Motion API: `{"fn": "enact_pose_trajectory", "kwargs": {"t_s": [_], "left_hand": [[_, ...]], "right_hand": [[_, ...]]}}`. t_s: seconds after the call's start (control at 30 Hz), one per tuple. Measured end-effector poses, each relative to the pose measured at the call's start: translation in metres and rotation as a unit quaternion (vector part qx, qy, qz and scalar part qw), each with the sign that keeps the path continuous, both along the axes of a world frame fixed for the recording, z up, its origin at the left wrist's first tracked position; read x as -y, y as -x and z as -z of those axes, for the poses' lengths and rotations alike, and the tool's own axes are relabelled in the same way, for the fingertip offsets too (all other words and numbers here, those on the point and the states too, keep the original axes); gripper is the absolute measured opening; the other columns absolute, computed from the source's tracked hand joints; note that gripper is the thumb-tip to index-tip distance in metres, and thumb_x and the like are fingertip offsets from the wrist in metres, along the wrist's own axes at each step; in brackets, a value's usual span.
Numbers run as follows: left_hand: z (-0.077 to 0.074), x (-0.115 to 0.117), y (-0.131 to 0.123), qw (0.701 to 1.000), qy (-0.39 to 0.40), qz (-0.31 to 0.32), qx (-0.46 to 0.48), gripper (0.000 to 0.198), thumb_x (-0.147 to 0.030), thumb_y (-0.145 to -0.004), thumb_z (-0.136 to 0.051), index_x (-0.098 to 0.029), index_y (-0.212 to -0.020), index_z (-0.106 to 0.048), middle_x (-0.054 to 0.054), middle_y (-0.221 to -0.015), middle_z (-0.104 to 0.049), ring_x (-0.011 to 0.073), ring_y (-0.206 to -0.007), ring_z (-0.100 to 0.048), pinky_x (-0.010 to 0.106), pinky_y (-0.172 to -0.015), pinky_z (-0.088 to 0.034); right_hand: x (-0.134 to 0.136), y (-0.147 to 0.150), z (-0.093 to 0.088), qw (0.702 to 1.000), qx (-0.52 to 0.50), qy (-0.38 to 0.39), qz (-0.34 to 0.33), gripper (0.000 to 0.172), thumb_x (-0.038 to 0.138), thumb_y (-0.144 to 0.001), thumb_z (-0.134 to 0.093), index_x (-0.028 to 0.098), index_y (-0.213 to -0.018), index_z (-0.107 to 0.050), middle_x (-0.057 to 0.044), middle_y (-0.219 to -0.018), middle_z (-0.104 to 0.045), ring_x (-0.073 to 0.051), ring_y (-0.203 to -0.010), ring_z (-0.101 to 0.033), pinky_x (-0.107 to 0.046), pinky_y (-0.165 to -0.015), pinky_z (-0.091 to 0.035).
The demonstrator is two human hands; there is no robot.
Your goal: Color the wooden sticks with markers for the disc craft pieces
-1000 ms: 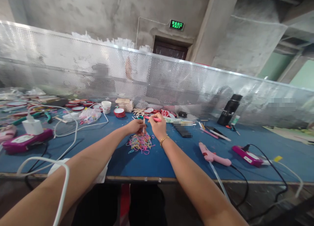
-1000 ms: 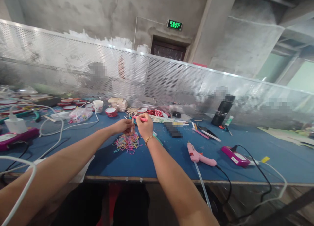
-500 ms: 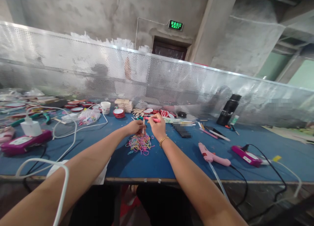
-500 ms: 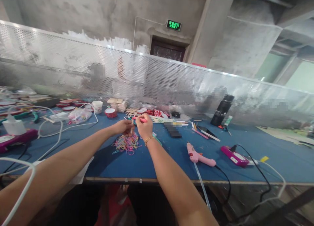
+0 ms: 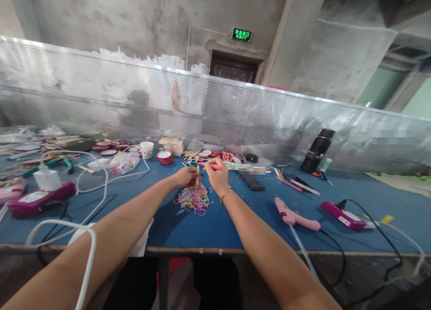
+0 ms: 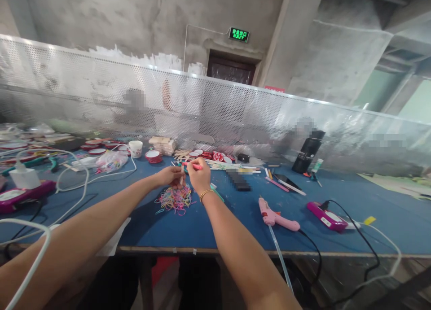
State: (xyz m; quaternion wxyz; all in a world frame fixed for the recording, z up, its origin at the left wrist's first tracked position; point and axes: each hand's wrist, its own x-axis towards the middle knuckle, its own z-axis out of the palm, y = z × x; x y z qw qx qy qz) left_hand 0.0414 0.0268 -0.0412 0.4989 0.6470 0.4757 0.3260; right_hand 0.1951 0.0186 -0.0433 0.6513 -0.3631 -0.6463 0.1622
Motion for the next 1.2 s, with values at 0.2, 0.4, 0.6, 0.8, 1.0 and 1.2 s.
{"fn": "enact_pose_trajectory", "kwargs": {"t_s": [0.2,0.4,0.6,0.8,1.0,1.2], "left_hand": [[0.0,0.0,0.0,1.0,-0.005,-0.001,-0.001,0.031,-0.044,-0.077,-0.064,-0.015,-0.08,-0.053,0.007,-0.068,-0.069,0.0146,-0.05,-0.063,0.023,-0.047,-0.046],[0.002,0.0,-0.001,1.0,-0.005,-0.003,0.006,0.033,-0.046,-0.074,-0.066,-0.015,-0.078,-0.055,0.008,-0.071,-0.069,0.0148,-0.051,-0.063,0.023,-0.047,-0.045],[-0.002,0.005,0.0,1.0,-0.021,-0.013,-0.007,0.033,-0.043,-0.07,-0.07,-0.013,-0.076,-0.06,0.004,-0.069,-0.066,0.0115,-0.05,-0.06,0.02,-0.044,-0.039],[-0.004,0.007,0.003,0.996,-0.07,-0.032,-0.046,0.031,-0.042,-0.07,-0.07,-0.012,-0.075,-0.066,0.0,-0.058,-0.059,0.0088,-0.047,-0.053,0.019,-0.043,-0.034],[0.001,0.001,0.007,0.995,-0.08,-0.03,-0.057,0.026,-0.039,-0.068,-0.07,-0.014,-0.074,-0.067,0.0,-0.062,-0.061,0.0095,-0.052,-0.055,0.019,-0.046,-0.037],[0.007,-0.005,0.01,0.995,-0.091,-0.025,-0.045,0.028,-0.037,-0.063,-0.075,-0.014,-0.078,-0.067,0.0,-0.064,-0.062,0.009,-0.053,-0.055,0.018,-0.046,-0.035]], "right_hand": [[-0.001,-0.002,0.0,1.0,-0.018,0.007,-0.01,0.01,0.03,-0.079,-0.054,0.021,-0.072,-0.054,0.001,-0.068,-0.063,-0.015,-0.066,-0.058,-0.027,-0.067,-0.044],[0.0,-0.001,-0.001,1.0,-0.004,-0.002,-0.002,0.009,0.028,-0.078,-0.054,0.021,-0.071,-0.054,0.001,-0.068,-0.063,-0.016,-0.067,-0.058,-0.027,-0.069,-0.044],[0.003,0.0,-0.001,1.0,0.002,-0.001,-0.011,0.009,0.026,-0.077,-0.053,0.021,-0.07,-0.054,0.002,-0.067,-0.062,-0.015,-0.066,-0.058,-0.026,-0.067,-0.043],[0.004,-0.001,0.001,1.0,-0.019,0.003,-0.023,0.011,0.028,-0.078,-0.053,0.02,-0.071,-0.053,0.002,-0.065,-0.063,-0.015,-0.063,-0.059,-0.026,-0.067,-0.043],[0.004,-0.002,0.0,0.999,-0.034,-0.004,-0.037,0.011,0.028,-0.079,-0.053,0.02,-0.072,-0.053,0.002,-0.066,-0.064,-0.015,-0.065,-0.06,-0.027,-0.067,-0.045],[0.001,-0.002,0.003,0.999,-0.023,0.004,-0.033,0.016,0.033,-0.079,-0.054,0.021,-0.07,-0.052,0.001,-0.065,-0.063,-0.015,-0.064,-0.06,-0.028,-0.069,-0.046]]}}
